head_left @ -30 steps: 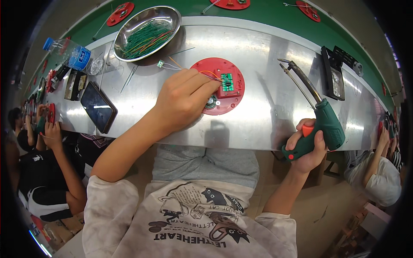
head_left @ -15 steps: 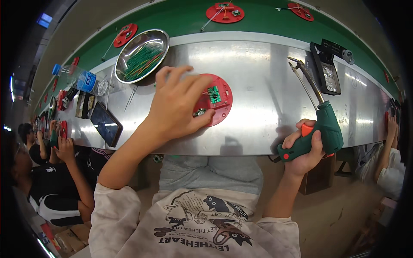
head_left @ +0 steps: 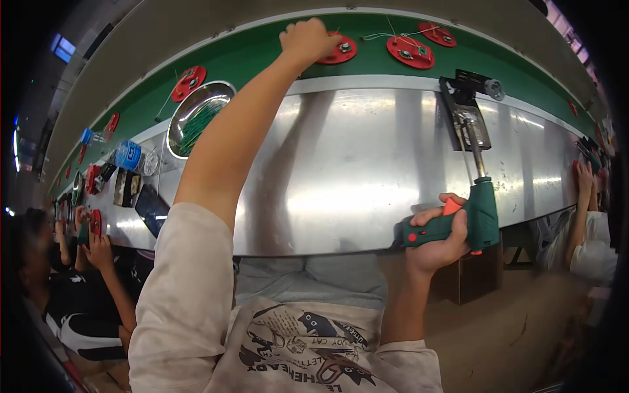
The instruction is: The person repeatedly solders wires to circuit boards on round bases using a soldering iron, taking wires from a metal bowl and placing the completed bases onto a conveyor belt.
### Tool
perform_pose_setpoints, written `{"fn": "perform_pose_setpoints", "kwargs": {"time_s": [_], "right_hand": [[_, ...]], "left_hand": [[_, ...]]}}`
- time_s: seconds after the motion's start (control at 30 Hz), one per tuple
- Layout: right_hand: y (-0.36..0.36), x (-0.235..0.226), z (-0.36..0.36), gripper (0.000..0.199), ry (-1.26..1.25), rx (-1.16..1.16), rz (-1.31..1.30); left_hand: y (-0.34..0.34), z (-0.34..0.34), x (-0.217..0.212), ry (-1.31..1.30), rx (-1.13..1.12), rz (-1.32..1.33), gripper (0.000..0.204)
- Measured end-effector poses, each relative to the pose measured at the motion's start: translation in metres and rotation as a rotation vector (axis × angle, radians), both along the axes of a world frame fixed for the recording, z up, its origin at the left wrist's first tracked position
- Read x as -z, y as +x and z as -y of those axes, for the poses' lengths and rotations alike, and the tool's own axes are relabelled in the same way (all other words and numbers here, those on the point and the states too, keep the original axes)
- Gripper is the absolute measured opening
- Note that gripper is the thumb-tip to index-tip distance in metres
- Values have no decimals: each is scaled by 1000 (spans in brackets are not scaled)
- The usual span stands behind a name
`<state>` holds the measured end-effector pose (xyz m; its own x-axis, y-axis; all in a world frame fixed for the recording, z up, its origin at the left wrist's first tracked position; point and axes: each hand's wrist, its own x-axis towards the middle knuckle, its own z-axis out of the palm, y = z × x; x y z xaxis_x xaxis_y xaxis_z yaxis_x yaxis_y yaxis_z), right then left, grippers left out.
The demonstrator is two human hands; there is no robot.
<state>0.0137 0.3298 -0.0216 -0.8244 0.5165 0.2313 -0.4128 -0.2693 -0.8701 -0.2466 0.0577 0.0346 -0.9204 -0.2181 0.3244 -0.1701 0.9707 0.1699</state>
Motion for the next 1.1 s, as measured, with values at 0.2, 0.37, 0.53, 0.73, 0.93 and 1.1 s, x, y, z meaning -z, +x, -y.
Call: {"fn": "perform_pose_setpoints", "kwargs": {"time_s": [0.2,0.37,0.53,0.73,0.93,1.1], "right_hand": [[1,-2,-1,30,-21,-63,-30],[-1,-4,-1,29,-20,-54,-37],[1,-3,3,29,-26,-24,-13],[1,-6,2,29,-20,-37,4],[5,-4,1,29,-42,-58,25],[0,-8,5,30,-31,-66,9]], "left_hand": [[-42,22,31,330,-148,74,40],[-43,28,39,360,-121,31,39],[-33,-6,22,373,-97,144,53],[-41,-9,31,404,-181,44,33],[-10,31,22,846,215,139,17],[127,20,-28,721,345,214,19]]}}
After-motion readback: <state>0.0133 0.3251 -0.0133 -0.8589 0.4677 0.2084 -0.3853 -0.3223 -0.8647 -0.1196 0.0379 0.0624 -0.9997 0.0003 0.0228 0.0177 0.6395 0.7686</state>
